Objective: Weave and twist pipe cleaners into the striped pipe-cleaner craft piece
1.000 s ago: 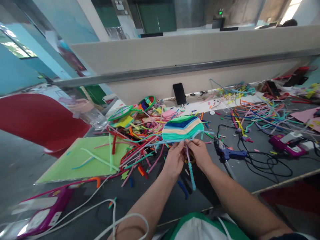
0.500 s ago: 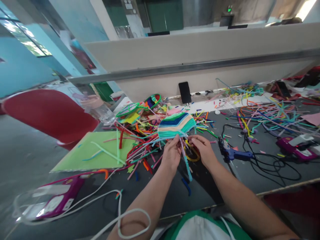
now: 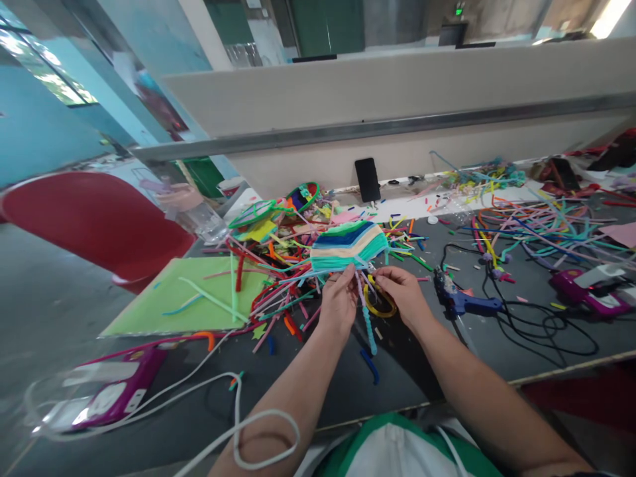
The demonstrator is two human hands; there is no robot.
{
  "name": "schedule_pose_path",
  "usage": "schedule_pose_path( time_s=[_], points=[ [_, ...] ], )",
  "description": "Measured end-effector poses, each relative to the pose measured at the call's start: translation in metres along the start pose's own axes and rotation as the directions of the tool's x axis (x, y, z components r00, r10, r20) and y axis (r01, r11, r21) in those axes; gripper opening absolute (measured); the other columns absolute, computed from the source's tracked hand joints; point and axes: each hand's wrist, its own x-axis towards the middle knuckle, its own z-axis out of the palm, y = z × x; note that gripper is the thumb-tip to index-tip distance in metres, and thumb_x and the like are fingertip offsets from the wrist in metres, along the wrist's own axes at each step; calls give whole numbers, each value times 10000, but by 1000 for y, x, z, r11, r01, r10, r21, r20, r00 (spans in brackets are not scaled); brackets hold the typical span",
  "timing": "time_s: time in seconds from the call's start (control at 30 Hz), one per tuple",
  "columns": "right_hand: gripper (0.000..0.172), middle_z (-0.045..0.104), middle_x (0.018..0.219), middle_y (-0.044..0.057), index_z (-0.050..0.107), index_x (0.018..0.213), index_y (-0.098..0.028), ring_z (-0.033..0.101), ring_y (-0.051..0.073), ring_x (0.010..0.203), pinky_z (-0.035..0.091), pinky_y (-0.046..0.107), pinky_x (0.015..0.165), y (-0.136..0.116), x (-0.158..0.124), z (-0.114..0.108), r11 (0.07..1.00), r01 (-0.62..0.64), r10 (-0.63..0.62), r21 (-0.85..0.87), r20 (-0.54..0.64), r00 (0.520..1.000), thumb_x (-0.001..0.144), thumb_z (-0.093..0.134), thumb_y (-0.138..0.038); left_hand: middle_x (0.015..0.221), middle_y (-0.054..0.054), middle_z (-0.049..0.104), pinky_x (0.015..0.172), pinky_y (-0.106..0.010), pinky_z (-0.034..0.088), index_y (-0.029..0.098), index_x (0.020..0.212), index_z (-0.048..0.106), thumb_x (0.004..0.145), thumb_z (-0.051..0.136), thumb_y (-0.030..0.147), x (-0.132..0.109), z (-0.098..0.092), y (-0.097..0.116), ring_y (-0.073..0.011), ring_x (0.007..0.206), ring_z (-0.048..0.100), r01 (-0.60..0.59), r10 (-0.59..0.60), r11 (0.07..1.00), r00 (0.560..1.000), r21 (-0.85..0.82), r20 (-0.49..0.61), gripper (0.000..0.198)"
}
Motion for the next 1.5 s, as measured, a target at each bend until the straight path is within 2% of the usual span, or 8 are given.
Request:
schedule_pose_path(
  time_s=[0.4,0.57,0.67,0.8,0.9,1.2,1.33,1.5],
  points=[
    [126,690,825,20,697,772,-207,601,171,775,453,295,737,8,-1,4,978,132,-146,-160,-84,986,705,687,-314,594,4,634,587,-215,474,124,632,620,589,809,202,-6,5,0,-87,525,578,5,-5,1000,1000,14,21,208],
    [163,630,732,-17,680,832,-219,516,114,627,413,251,630,3,-4,6,998,63,-63,-28,-13,998,726,682,-343,637,-9,654,601,-224,480,129,705,650,621,794,231,1,-1,3,-105,575,605,41,-40,999,998,-23,43,196],
    [244,632,788,-3,663,938,-219,520,113,661,422,249,656,1,-7,9,1000,19,-21,23,66,998,755,663,-380,661,-5,661,624,-224,482,137,724,653,620,793,225,3,-2,5,-105,600,610,29,-25,997,997,-65,69,195],
    [269,635,786,1,654,897,-207,552,123,708,440,257,693,4,-9,14,997,-68,73,-30,240,968,722,700,-406,679,-7,662,610,-225,475,147,720,639,620,788,249,2,-2,5,-111,614,611,-18,22,999,996,-47,84,206],
    [279,638,761,-8,652,838,-194,574,132,719,451,266,704,9,-9,16,995,-63,84,-76,333,939,655,757,-377,689,-2,658,603,-225,472,151,730,634,623,782,256,0,-1,3,-112,614,611,-30,32,999,996,-28,80,210],
    [236,610,643,-29,628,760,-186,551,119,543,481,262,548,14,-8,22,988,-88,120,-127,263,957,601,759,-303,624,11,631,550,-224,456,149,669,596,620,779,275,-6,1,-2,-108,556,592,-40,40,999,999,-1,5,228],
    [269,624,680,-31,621,754,-191,555,114,550,491,263,550,15,-7,25,989,-127,142,-80,226,964,559,776,-294,614,19,622,516,-215,449,156,682,589,608,792,282,-5,2,-4,-102,529,585,-51,51,999,999,-1,-3,250],
    [321,641,723,-10,641,827,-181,593,141,643,493,293,649,13,-5,18,985,-122,154,-120,315,937,599,763,-370,580,0,627,491,-221,457,138,647,599,591,814,311,0,2,6,-122,514,597,-16,15,998,1000,64,18,281]
  ],
)
